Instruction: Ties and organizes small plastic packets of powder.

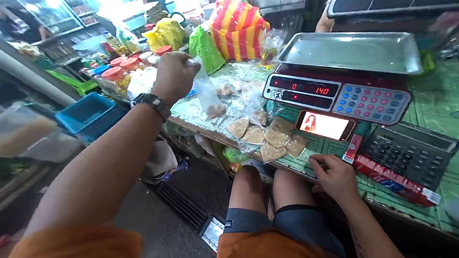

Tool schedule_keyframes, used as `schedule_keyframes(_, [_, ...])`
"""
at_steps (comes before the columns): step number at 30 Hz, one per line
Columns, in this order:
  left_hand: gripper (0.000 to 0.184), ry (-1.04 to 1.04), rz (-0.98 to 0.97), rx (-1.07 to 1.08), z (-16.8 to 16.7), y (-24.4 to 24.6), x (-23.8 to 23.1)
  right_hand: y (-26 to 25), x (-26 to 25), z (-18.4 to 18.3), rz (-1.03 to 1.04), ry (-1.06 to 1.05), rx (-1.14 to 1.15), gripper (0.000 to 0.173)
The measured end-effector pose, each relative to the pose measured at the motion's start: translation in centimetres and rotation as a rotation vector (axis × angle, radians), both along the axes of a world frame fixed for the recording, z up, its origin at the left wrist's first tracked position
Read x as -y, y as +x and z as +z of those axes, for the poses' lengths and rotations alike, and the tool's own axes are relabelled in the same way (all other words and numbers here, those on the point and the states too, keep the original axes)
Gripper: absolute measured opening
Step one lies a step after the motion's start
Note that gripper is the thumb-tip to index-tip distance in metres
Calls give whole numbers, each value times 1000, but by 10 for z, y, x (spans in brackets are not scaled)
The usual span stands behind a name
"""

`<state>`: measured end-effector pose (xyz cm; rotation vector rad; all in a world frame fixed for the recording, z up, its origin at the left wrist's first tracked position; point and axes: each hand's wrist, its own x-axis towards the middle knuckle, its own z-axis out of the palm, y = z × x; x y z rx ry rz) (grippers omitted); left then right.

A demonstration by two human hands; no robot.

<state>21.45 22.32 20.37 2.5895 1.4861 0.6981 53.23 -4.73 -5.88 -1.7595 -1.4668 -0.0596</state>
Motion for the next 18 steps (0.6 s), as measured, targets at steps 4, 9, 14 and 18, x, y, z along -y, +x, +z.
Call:
schedule_keyframes(4, [34, -7, -84, -118, 7, -26, 6, -4, 3, 3, -26, -41, -13, 30])
schedule_keyframes(9, [42, 98, 14, 294, 44, -52, -26, -1, 3, -1, -58, -88, -48, 28])
schedule_keyframes(14, [44, 87, 129, 455, 53, -39, -37, 1, 4, -3, -81, -88, -39, 29])
schedule_keyframes(18, [49, -40, 110, 164, -26, -20, -4, -4, 4, -6, -74, -70, -34, 32])
